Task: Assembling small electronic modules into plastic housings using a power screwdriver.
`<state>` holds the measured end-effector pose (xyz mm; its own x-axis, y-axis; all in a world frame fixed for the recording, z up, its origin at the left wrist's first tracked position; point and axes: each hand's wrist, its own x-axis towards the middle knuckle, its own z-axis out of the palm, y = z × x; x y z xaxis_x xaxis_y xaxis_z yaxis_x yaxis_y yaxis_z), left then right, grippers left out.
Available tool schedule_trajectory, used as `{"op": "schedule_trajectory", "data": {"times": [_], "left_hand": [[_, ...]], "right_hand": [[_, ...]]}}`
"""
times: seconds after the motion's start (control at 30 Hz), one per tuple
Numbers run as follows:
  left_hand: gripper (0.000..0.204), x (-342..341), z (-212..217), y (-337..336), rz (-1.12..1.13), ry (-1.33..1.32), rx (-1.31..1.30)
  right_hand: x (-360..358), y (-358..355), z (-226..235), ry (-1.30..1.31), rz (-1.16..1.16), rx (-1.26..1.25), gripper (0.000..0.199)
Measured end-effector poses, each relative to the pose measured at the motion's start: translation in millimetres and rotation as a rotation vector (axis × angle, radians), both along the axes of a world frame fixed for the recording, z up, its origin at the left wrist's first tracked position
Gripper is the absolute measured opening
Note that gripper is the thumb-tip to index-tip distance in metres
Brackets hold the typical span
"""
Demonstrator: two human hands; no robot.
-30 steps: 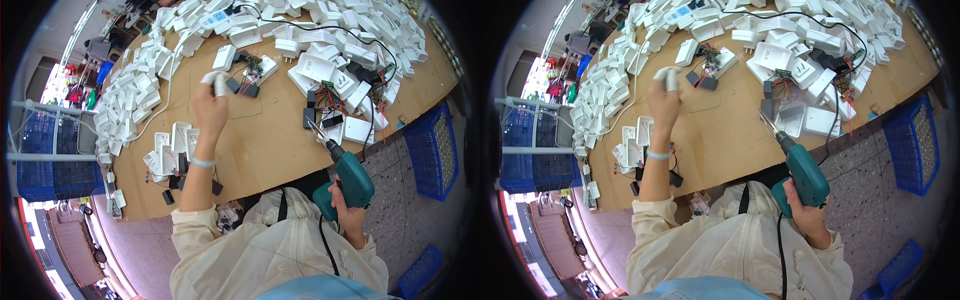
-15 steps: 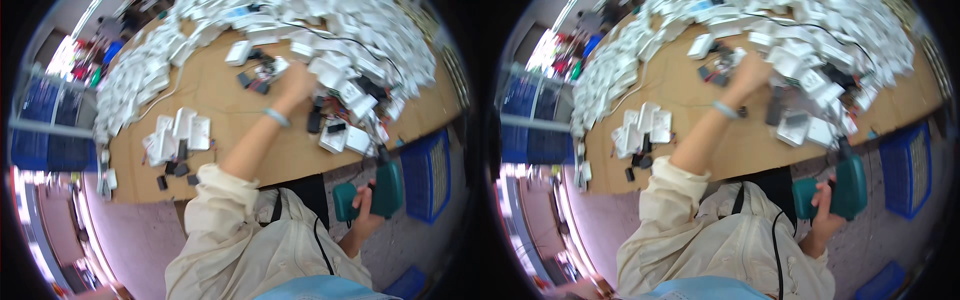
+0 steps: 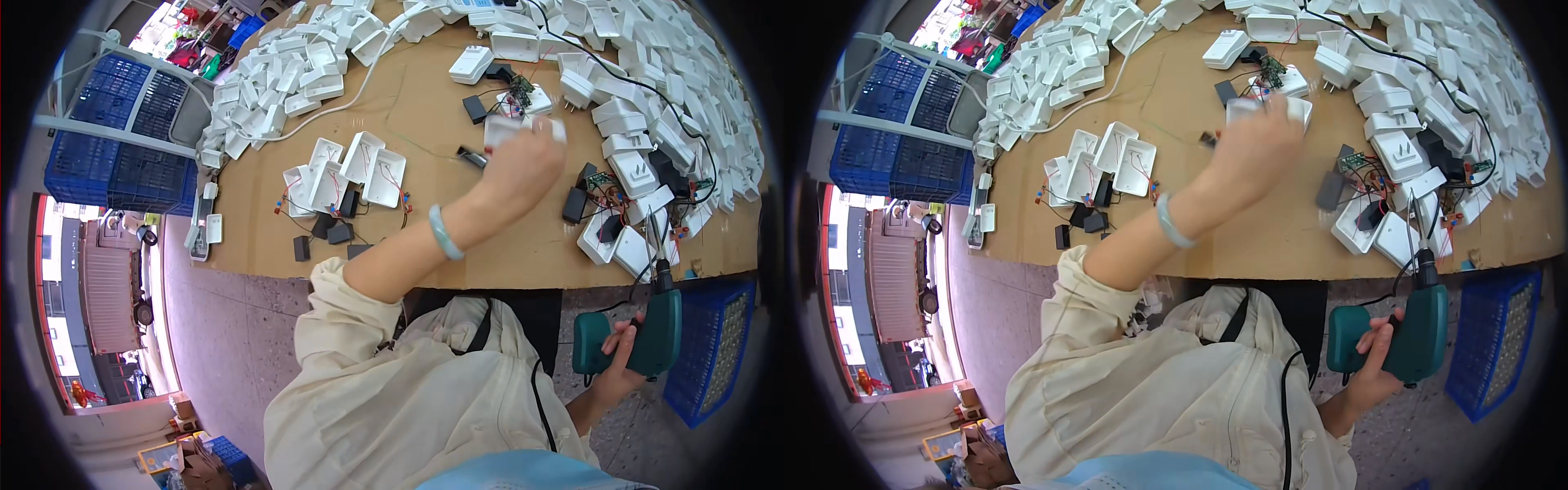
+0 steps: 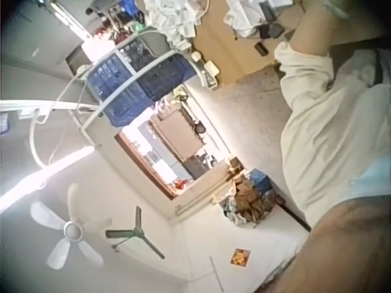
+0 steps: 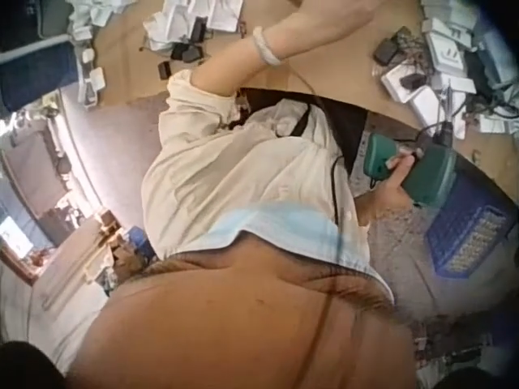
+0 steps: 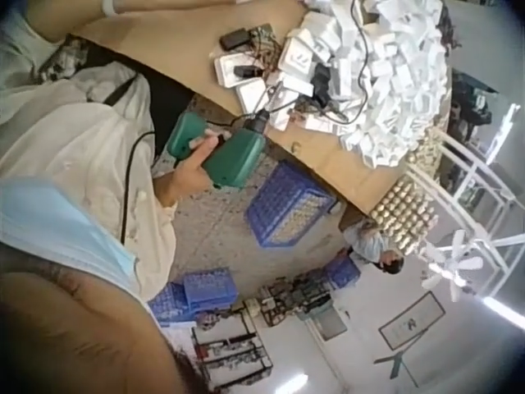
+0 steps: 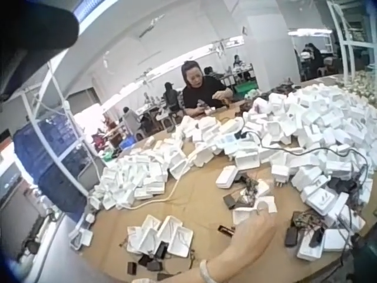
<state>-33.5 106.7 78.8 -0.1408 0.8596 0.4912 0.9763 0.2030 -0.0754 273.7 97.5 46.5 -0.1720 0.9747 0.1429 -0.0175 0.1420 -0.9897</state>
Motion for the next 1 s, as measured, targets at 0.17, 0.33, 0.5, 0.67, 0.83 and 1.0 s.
{"op": "schedule_trajectory", "data": {"times": [0.17,0.33,0.5,0.67,0.83,1.0], "left_hand": [[0.008,27.8,-45.8,-27.0,0.008,0.062,-0.148],[0.012,35.4,-58.4,-41.2,-0.3,0.222,-0.117],[0.016,21.8,-47.6,-40.5,-0.241,-0.064,-0.18],[0.029,5.4,-34.6,-59.2,-0.092,-0.386,-0.154],[0.042,-4.7,-27.9,-76.4,0.027,-0.529,-0.096],[0.035,-3.0,-17.2,-71.9,-0.094,-0.746,0.033]], "right_hand": [[2.1,-1.7,-4.3,0.028,0.045,-0.006,0.028],[-0.5,-5.6,-4.1,0.026,0.06,-0.009,0.027],[-7.6,-7.8,3.9,0.005,0.06,-0.002,0.025],[-7.9,-8.7,4.6,0.005,0.054,0.007,0.023],[-12.3,-18.8,7.1,-0.005,0.103,-0.099,0.026],[-15.4,-22.8,11.1,-0.002,0.259,-0.121,0.029]]}}
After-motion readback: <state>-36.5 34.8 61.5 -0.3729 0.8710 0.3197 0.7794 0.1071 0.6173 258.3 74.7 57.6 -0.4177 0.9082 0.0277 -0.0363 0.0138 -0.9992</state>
